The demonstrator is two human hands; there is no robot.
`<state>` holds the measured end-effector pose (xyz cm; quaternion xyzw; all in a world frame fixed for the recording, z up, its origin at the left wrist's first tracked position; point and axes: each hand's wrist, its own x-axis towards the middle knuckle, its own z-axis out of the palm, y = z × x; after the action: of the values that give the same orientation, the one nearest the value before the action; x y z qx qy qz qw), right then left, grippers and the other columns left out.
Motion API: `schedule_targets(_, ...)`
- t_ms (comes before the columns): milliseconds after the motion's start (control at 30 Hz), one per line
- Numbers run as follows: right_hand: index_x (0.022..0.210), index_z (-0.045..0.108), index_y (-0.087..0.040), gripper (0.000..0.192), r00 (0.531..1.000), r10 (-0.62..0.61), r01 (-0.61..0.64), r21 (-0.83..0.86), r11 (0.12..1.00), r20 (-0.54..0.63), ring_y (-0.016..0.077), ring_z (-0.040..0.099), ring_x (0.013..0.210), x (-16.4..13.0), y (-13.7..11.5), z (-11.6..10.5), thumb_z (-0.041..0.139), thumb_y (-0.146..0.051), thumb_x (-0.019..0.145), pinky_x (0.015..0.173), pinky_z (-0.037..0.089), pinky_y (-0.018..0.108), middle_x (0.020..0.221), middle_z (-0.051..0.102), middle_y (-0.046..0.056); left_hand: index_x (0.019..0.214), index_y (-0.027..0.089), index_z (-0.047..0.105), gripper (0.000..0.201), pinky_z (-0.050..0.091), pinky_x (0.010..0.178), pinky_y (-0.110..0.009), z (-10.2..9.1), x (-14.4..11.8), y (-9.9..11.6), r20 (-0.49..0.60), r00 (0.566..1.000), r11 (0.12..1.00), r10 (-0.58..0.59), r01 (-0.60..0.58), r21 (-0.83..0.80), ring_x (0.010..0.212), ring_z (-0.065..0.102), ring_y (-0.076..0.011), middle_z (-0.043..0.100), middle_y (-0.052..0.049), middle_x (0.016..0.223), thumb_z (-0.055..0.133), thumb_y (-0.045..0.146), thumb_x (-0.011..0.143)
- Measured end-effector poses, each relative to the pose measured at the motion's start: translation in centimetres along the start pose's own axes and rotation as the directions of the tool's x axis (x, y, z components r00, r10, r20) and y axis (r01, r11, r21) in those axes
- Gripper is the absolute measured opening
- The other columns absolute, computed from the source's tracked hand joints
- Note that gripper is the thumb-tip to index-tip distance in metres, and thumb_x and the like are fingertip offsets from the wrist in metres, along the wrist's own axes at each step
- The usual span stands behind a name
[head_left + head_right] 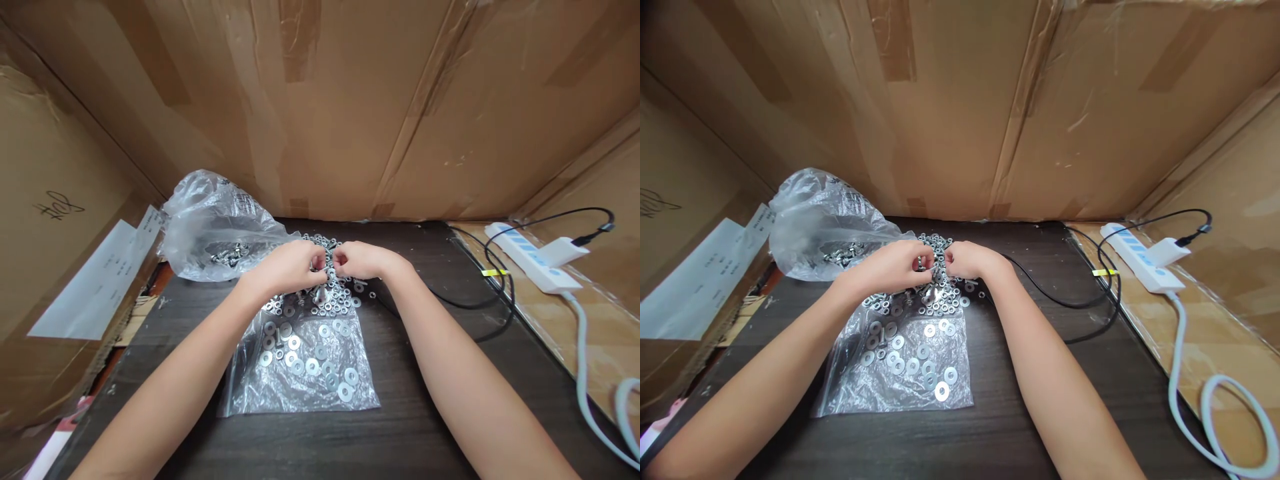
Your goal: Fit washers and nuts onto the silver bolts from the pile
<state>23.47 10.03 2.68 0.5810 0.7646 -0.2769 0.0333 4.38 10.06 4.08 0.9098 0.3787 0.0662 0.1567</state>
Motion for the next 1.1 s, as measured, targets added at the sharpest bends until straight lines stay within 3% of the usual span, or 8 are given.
schedule_targets(367,0.074,0.061,-0.020,0.009,0.998,0.068,-0.068,-0.033,0.997,0.017,0.0158,0.056,0.062,-0.1,-0.6,0.1,0.058,-0.028,0.073,0.052,0.034,0.026,0.073,0.066,0.003,0.083,0.020,0.067,0.011,0.039,0.059,-0.024,-0.8,-0.1,-1.1,0.138,0.990,0.993,-0.010,0.027,-0.119,0.068,0.061,-0.0147,0.070,0.000,0.078,0.059,0.024,0.076)
schedule_targets(600,0.083,0.064,-0.020,0.012,0.992,-0.025,0.022,-0.023,0.999,-0.123,0.0143,0.056,0.065,-1.4,-2.1,-0.7,0.057,-0.024,0.074,0.055,0.035,0.025,0.081,0.068,0.003,0.082,0.022,0.075,0.012,0.036,0.058,-0.026,0.3,0.1,-0.6,0.195,0.979,0.998,-0.059,0.061,-0.008,0.069,0.060,-0.0159,0.071,-0.001,0.080,0.067,0.024,0.073)
schedule_targets(767,0.073,0.067,-0.018,0.011,0.988,-0.027,0.037,-0.066,0.997,0.155,0.0139,0.053,0.057,-3.1,-5.2,-0.4,0.059,-0.025,0.073,0.050,0.032,0.027,0.068,0.064,0.003,0.081,0.021,0.074,0.013,0.032,0.054,-0.026,0.0,-0.1,-0.2,0.253,0.966,0.998,-0.054,0.059,-0.013,0.059,0.054,-0.0142,0.066,-0.001,0.068,0.066,0.027,0.073)
schedule_targets(833,0.076,0.069,-0.019,0.010,0.986,-0.087,0.095,-0.049,0.994,0.143,0.0145,0.056,0.060,-3.5,-6.4,0.1,0.061,-0.024,0.071,0.052,0.034,0.027,0.074,0.066,0.003,0.081,0.020,0.071,0.012,0.031,0.053,-0.026,-0.8,-0.5,-0.4,0.221,0.974,0.999,-0.048,0.044,0.020,0.059,0.054,-0.0150,0.067,-0.002,0.069,0.064,0.023,0.072)
schedule_targets(933,0.079,0.069,-0.019,0.012,0.991,-0.136,0.135,-0.119,0.984,0.004,0.0165,0.057,0.063,-3.4,-7.6,0.9,0.060,-0.020,0.072,0.054,0.034,0.028,0.077,0.067,0.006,0.085,0.021,0.071,0.021,0.032,0.054,-0.026,-2.4,-1.3,-0.9,0.140,0.985,0.992,-0.095,0.083,0.094,0.065,0.058,-0.0173,0.069,-0.003,0.075,0.058,0.015,0.070)
schedule_targets(1100,0.082,0.070,-0.018,0.017,0.990,-0.140,0.134,-0.169,0.976,-0.020,0.0228,0.062,0.071,-2.7,-8.3,2.0,0.069,-0.032,0.072,0.058,0.038,0.031,0.081,0.069,0.010,0.101,0.022,0.070,0.027,0.040,0.057,-0.025,-4.4,-2.2,-2.0,0.029,0.989,0.989,-0.147,0.146,0.013,0.067,0.062,-0.0173,0.072,-0.003,0.084,0.053,0.030,0.082)
